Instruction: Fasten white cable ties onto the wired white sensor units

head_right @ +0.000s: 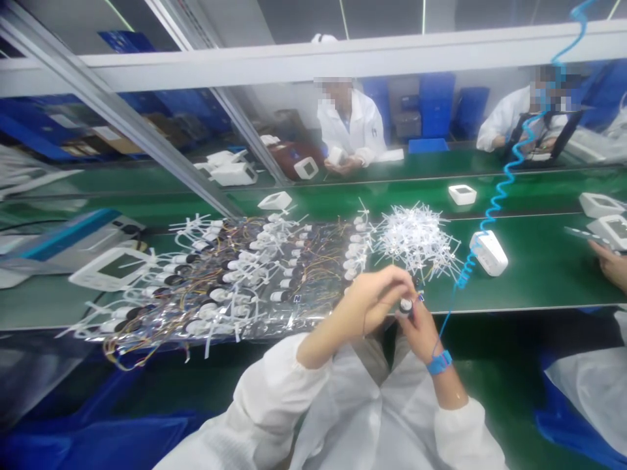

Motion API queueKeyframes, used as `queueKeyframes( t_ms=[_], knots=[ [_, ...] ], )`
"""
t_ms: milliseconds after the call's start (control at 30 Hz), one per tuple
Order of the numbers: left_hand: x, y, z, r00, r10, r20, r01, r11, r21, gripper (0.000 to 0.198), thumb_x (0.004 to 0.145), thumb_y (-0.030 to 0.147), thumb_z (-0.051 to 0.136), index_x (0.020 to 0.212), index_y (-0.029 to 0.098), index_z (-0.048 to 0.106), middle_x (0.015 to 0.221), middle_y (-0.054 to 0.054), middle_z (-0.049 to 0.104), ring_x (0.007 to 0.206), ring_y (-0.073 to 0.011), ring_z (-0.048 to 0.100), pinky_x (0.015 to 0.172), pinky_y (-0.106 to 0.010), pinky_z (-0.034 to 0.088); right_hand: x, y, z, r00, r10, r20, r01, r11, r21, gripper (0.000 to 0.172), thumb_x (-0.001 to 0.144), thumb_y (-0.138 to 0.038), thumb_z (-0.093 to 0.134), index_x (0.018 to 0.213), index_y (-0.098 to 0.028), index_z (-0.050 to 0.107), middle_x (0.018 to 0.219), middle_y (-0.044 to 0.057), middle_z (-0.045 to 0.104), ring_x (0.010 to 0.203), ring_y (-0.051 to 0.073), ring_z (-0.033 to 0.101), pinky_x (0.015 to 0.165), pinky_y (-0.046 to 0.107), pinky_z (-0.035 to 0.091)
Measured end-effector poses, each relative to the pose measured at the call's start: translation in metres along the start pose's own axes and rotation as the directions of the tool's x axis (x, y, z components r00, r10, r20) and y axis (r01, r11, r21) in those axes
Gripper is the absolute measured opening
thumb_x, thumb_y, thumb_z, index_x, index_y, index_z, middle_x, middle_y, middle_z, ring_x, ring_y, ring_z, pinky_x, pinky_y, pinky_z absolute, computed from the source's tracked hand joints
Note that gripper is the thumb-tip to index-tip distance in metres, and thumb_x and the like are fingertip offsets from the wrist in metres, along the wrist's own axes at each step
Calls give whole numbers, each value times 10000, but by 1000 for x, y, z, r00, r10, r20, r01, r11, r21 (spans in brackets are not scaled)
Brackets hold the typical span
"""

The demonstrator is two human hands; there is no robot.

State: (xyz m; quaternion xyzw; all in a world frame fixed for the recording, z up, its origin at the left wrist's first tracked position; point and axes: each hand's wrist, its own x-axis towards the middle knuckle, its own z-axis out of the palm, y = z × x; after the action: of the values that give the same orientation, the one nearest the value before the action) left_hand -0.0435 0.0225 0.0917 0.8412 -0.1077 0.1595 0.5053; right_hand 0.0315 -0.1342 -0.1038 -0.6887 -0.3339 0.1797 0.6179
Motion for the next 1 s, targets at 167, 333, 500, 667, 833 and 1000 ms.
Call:
queueKeyframes(
  t_ms=[167, 333, 500, 667, 833, 1000],
  knots=[
    [-50, 2, 31, 991, -135, -15, 132, 985, -110, 194, 1132, 291, 521, 1102, 216, 697, 963, -49, 816, 783, -164, 754, 757, -260, 568, -51, -4, -5, 979, 199, 49, -205, 941, 268, 301, 1017, -548, 719, 1014, -259, 802, 881, 59, 741, 759, 246, 671, 728, 385, 604],
    [-96, -11, 63, 954, -284, -92, 252, 931, -263, 240, 1131, 379, 539, 1090, 226, 718, 954, -63, 815, 807, -184, 762, 793, -280, 588, -91, -12, -14, 909, 352, 223, -413, 831, 373, 264, 943, -519, 834, 1070, -288, 831, 1007, 68, 768, 1000, 311, 712, 1017, 492, 583],
    [-127, -29, 85, 872, -477, -109, 396, 819, -415, 276, 1110, 449, 581, 1063, 218, 725, 920, -59, 798, 786, -196, 762, 740, -278, 594, -107, 1, -17, 776, 409, 480, -625, 600, 499, 388, 755, -364, 974, 1114, -294, 844, 1086, 59, 739, 1024, 284, 697, 941, 464, 610],
    [-137, -33, 86, 846, -529, -67, 443, 768, -462, 265, 1103, 414, 576, 1125, 206, 739, 986, -81, 825, 868, -220, 785, 817, -312, 632, -103, 14, -6, 752, 361, 552, -653, 526, 545, 290, 734, -313, 972, 967, -248, 812, 988, 42, 689, 982, 239, 679, 798, 339, 583],
    [-138, -42, 80, 874, -483, -55, 453, 851, -266, 313, 1014, 237, 633, 1297, 246, 768, 1311, -108, 798, 1235, -283, 741, 1110, -419, 585, -96, 26, 10, 717, 357, 599, -679, 551, 485, 357, 763, -324, 966, 1079, -247, 818, 939, 28, 680, 803, 179, 624, 654, 270, 478],
    [-139, -29, 71, 895, -425, -134, 382, 887, -258, 502, 987, 277, 718, 1488, 291, 694, 1654, -137, 578, 1549, -335, 536, 1285, -497, 466, -98, 41, 11, 781, 398, 481, -623, 555, 552, 345, 747, -390, 960, 1021, -252, 804, 964, 46, 685, 858, 228, 652, 740, 344, 537]
  ],
)
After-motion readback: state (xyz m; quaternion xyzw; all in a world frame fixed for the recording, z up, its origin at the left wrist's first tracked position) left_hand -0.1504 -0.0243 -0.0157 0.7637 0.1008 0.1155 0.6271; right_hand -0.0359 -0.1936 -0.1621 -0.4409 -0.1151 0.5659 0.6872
